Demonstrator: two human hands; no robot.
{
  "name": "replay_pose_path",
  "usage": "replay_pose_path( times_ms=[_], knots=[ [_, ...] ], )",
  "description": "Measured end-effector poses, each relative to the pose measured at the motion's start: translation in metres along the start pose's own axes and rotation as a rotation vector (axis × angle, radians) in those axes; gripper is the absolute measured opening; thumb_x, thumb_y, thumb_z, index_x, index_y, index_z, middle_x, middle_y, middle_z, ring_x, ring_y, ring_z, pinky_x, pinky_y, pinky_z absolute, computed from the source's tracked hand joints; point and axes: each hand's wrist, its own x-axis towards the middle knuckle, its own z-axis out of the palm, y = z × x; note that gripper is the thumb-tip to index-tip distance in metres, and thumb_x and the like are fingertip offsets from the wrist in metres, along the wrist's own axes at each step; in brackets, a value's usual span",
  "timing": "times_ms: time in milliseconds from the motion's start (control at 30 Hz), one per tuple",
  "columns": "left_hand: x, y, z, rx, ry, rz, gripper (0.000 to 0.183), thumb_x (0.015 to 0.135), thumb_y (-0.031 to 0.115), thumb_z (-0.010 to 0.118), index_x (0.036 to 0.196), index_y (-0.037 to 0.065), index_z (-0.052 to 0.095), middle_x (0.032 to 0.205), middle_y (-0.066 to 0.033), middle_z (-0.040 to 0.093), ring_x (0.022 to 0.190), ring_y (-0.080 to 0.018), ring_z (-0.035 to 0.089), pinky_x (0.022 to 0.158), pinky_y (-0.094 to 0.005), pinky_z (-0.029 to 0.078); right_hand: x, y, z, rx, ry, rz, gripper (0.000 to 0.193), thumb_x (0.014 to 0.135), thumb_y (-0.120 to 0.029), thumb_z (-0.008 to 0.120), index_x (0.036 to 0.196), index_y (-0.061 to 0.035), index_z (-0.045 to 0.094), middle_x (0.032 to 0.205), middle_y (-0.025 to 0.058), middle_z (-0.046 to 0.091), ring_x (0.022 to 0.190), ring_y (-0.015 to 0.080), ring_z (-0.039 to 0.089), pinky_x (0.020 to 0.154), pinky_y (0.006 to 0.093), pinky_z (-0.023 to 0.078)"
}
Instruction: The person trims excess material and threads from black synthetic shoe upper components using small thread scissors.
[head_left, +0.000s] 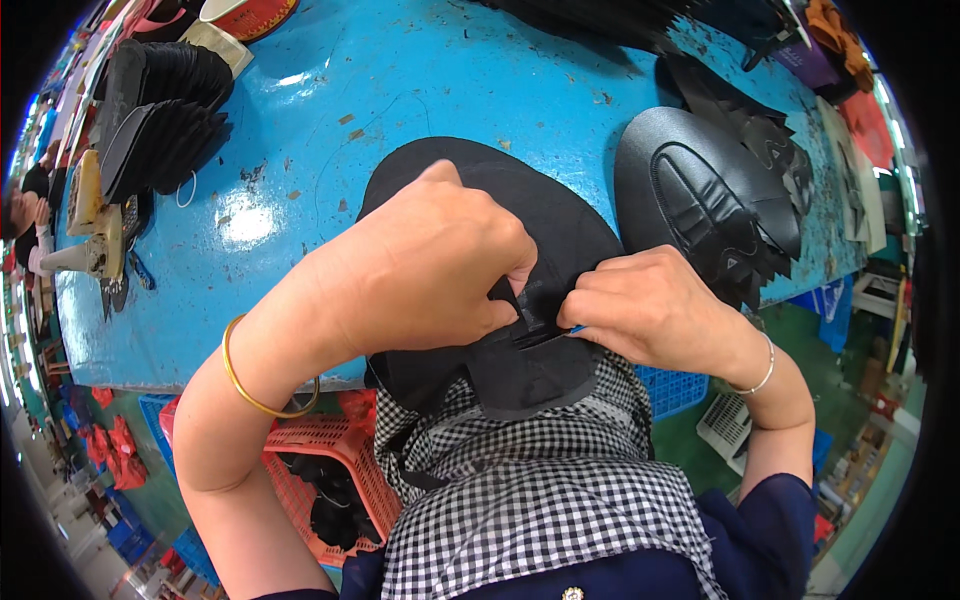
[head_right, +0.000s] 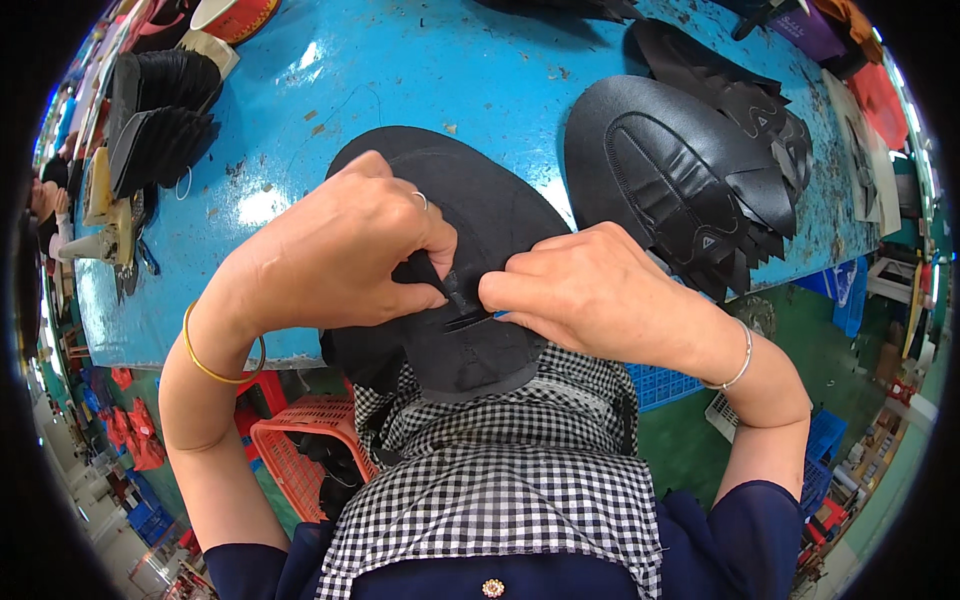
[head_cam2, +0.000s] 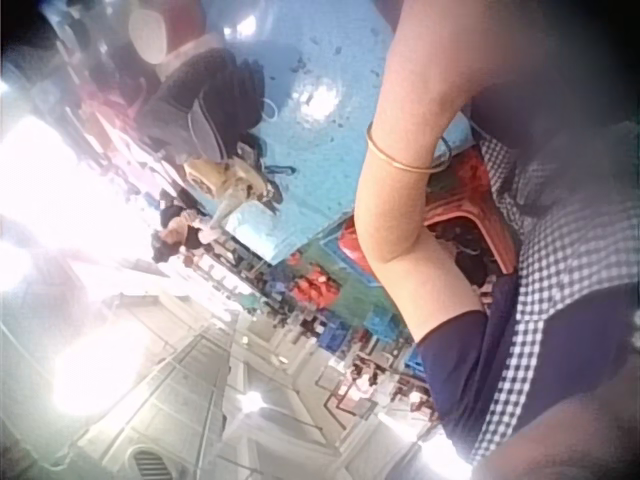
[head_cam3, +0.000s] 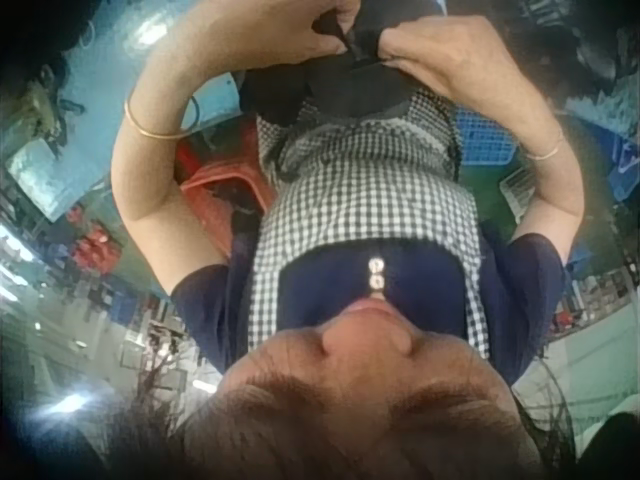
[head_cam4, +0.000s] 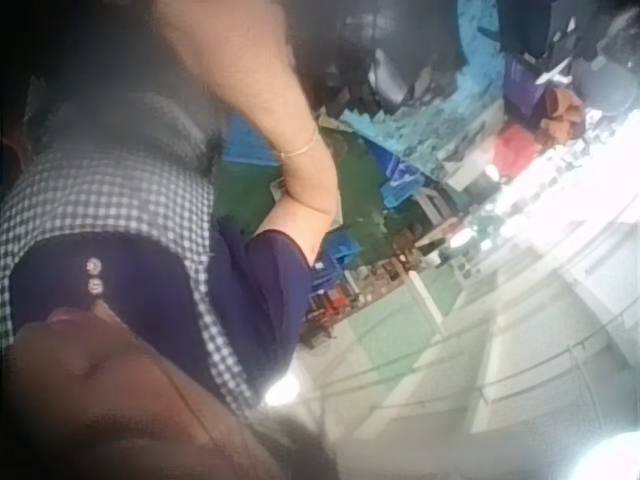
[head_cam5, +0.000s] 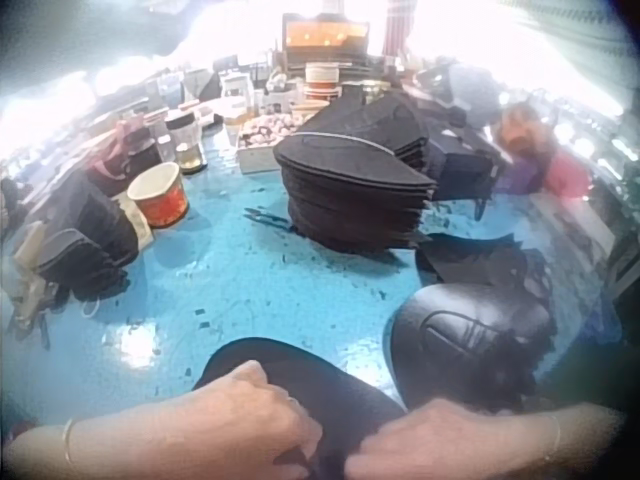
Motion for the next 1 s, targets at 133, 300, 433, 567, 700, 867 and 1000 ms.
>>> replay_pose_path(
  times_ms=[133,300,433,567,700,867,1000],
  knots=[
    [-0.006,-0.009,-0.001,0.099,0.213,0.114,0.014,0.073,0.016,0.079,0.080,0.007,0.070,0.077,-0.0058,0.065,0.079,-0.0251,0.062,0.085,-0.0382,0.044,0.002,-0.003,0.000,-0.077,-0.038,0.022,0.020,0.080,-0.010,0.073,0.088,-0.0124,0.055,0.064,0.0017,0.049,0.062,0.0205,0.061,0.045,0.0360,0.044],
    [-0.003,-0.012,0.001,-0.048,0.129,-0.005,0.010,0.075,0.012,0.075,0.076,0.005,0.068,0.076,-0.0066,0.062,0.078,-0.0272,0.061,0.082,-0.0396,0.046,0.009,-0.001,0.002,-0.237,0.036,0.033,0.019,0.078,-0.010,0.072,0.089,-0.0131,0.057,0.063,0.0015,0.048,0.061,0.0200,0.060,0.044,0.0353,0.044],
    [-0.001,-0.013,0.002,-0.013,0.106,-0.103,0.009,0.075,0.009,0.072,0.077,0.002,0.067,0.075,-0.0094,0.061,0.075,-0.0291,0.060,0.075,-0.0392,0.048,0.015,0.005,0.005,-0.344,0.152,0.003,0.019,0.076,-0.009,0.069,0.091,-0.0146,0.059,0.064,0.0021,0.048,0.060,0.0193,0.059,0.043,0.0346,0.043],
    [-0.005,-0.017,0.004,-0.092,0.123,-0.076,0.010,0.074,0.008,0.071,0.077,0.000,0.066,0.073,-0.0124,0.059,0.072,-0.0312,0.059,0.068,-0.0397,0.048,0.008,-0.001,-0.002,-0.174,-0.093,-0.061,0.019,0.075,-0.009,0.067,0.091,-0.0158,0.059,0.066,0.0027,0.048,0.059,0.0195,0.059,0.043,0.0346,0.044],
    [-0.002,-0.019,0.000,-0.105,0.092,-0.057,0.011,0.075,0.009,0.071,0.075,-0.001,0.065,0.071,-0.0123,0.057,0.070,-0.0310,0.057,0.065,-0.0402,0.046,0.016,0.003,0.004,-0.360,0.063,-0.024,0.015,0.078,-0.010,0.066,0.090,-0.0158,0.058,0.067,0.0028,0.049,0.060,0.0200,0.060,0.045,0.0348,0.045],
    [-0.007,-0.022,-0.001,-0.073,0.064,-0.013,0.010,0.079,0.010,0.071,0.078,0.002,0.064,0.075,-0.0095,0.058,0.076,-0.0292,0.058,0.075,-0.0390,0.047,0.018,-0.001,-0.013,-0.198,0.034,0.106,0.019,0.089,-0.023,0.066,0.098,-0.0091,0.055,0.076,0.0055,0.060,0.072,0.0251,0.067,0.056,0.0384,0.051],
    [-0.010,-0.024,-0.003,-0.099,0.025,-0.001,0.009,0.083,0.011,0.071,0.084,0.005,0.064,0.082,-0.0068,0.059,0.083,-0.0282,0.058,0.087,-0.0383,0.045,0.021,0.002,-0.013,-0.126,0.015,0.216,0.030,0.095,-0.034,0.066,0.099,-0.0068,0.055,0.082,0.0092,0.068,0.076,0.0296,0.069,0.063,0.0412,0.052]
  ],
)
